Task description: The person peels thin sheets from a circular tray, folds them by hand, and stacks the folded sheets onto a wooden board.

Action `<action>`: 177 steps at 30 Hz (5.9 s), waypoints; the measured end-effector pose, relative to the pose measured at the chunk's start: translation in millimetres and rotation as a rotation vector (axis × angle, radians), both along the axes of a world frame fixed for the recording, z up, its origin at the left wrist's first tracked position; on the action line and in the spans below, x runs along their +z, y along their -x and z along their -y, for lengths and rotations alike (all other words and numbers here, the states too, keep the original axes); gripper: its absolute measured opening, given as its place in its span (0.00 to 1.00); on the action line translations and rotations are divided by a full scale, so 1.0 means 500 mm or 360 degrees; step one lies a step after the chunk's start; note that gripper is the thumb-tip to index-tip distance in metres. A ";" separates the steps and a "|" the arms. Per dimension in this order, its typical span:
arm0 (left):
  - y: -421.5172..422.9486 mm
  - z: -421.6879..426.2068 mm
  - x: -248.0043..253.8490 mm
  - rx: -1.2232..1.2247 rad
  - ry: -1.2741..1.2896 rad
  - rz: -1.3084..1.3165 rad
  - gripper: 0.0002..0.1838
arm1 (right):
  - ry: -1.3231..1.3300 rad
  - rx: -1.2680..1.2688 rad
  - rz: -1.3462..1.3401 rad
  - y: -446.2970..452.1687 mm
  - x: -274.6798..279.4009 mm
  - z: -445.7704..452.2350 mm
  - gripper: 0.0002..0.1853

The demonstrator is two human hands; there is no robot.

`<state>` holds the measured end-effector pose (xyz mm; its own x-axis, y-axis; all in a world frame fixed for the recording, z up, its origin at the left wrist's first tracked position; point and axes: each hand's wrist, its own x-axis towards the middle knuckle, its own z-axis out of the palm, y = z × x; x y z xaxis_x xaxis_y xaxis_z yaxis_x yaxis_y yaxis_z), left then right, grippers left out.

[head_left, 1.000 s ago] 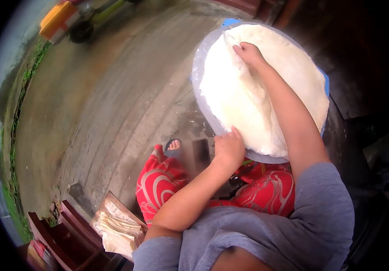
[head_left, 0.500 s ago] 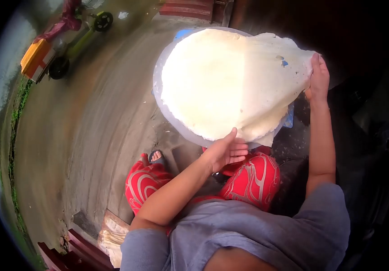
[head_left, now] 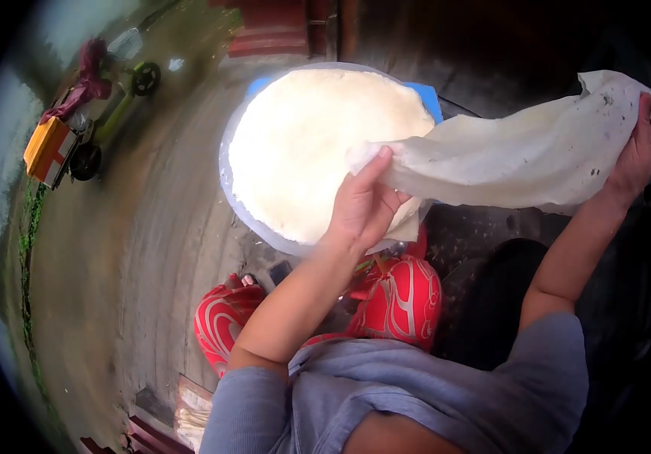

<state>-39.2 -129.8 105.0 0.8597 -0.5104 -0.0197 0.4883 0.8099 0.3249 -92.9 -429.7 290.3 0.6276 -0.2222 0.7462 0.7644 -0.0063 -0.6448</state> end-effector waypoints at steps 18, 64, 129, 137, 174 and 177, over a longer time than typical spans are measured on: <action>-0.069 -0.288 0.093 0.0841 -0.0681 0.0610 0.19 | -0.0318 0.0534 -0.0336 -0.135 -0.190 -0.057 0.12; 0.350 -0.362 -0.271 0.0088 -0.1116 -0.0663 0.07 | 0.1792 -0.0279 -0.0994 -0.468 -0.589 -0.281 0.30; -0.131 -0.428 -0.290 0.0276 -0.0717 -0.1100 0.12 | -0.0716 0.0061 -0.1566 -0.189 -0.606 0.027 0.06; -0.052 -0.358 -0.356 0.1721 -0.3377 0.0562 0.16 | -0.0833 -0.0060 -0.1715 -0.140 -0.665 0.011 0.06; -0.021 0.128 -0.352 0.0580 -0.3039 0.2285 0.30 | 0.0458 -0.0396 -0.1251 -0.220 -0.578 -0.275 0.11; -0.033 0.096 -0.352 0.0249 -0.2485 0.2322 0.20 | 0.1383 -0.0390 -0.0898 -0.230 -0.612 -0.352 0.12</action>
<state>-22.5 -177.7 -70.8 0.6697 -0.6795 0.2996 -0.6930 -0.4269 0.5809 21.9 -253.6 -15.7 0.9425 0.0796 0.3245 0.2717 -0.7477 -0.6058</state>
